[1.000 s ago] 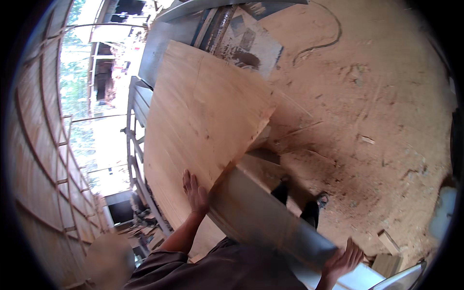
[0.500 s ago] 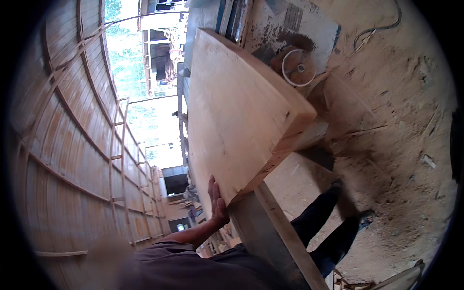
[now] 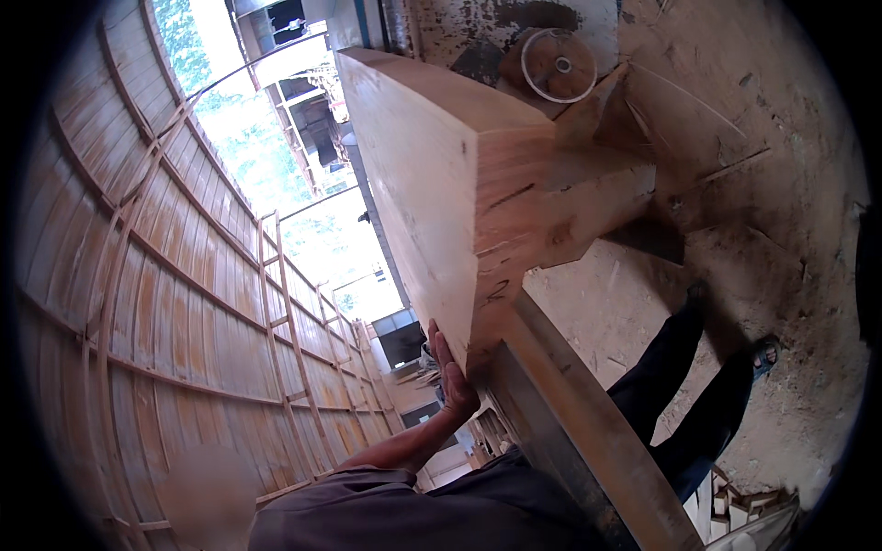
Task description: The person uses a tape measure to measure a table saw surface and a large wooden board. They adjust the saw fence and repeatedly lift and reposition the board on the saw table.
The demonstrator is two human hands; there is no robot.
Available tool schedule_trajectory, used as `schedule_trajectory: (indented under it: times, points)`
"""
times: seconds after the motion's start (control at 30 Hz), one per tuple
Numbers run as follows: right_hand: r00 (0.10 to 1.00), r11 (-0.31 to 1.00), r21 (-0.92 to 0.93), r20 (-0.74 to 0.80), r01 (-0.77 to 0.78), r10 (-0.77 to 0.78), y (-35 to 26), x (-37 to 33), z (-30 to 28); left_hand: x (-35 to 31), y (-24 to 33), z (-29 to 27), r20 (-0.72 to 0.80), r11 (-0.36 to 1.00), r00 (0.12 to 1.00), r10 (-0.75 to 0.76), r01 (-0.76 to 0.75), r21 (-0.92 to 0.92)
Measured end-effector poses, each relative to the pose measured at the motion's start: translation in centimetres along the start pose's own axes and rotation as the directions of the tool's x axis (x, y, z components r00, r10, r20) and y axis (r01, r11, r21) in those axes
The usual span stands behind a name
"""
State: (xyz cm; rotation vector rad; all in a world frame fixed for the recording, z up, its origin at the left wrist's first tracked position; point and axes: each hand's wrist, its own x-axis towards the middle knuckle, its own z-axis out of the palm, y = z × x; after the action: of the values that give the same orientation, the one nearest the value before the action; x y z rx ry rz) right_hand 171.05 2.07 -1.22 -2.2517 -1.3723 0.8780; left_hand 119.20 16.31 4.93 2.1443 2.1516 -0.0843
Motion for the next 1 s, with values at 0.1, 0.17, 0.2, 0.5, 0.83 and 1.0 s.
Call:
schedule_trajectory:
  times: [0.1, 0.17, 0.2, 0.5, 0.83, 1.0]
  points:
    - [1.000, 1.000, 0.005, 0.002, -0.009, 0.009, -0.2, -0.1, 0.1, 1.0, 1.1, 0.3, -0.021, 0.999, 0.999, 0.042, -0.042, 0.008]
    - [1.000, 1.000, 0.012, 0.003, 0.002, -0.002, -0.1, -0.2, -0.1, 0.2, 1.1, 0.1, -0.037, 1.000, 0.999, 0.022, -0.021, 0.021]
    - [1.000, 1.000, 0.006, -0.002, -0.013, 0.013, -0.5, -0.7, -0.3, -0.5, -0.5, 0.3, -0.028, 1.000, 1.000, -0.003, 0.003, 0.002]
    - [0.990, 0.998, -0.040, -0.131, 0.057, -0.061, -2.9, -2.7, 0.6, -0.2, -0.1, 0.3, -0.081, 0.999, 0.996, 0.032, -0.030, 0.029]
    - [0.991, 0.983, 0.183, -0.129, -0.001, 0.025, -4.5, 2.0, -1.1, -0.8, -0.4, 0.1, -0.222, 0.998, 0.974, 0.045, -0.034, 0.056]
    - [0.944, 0.763, 0.564, -0.103, 0.316, -0.314, -16.0, 20.0, 0.7, -1.4, 1.1, -1.2, -0.233, 0.997, 0.970, -0.074, 0.073, -0.012]
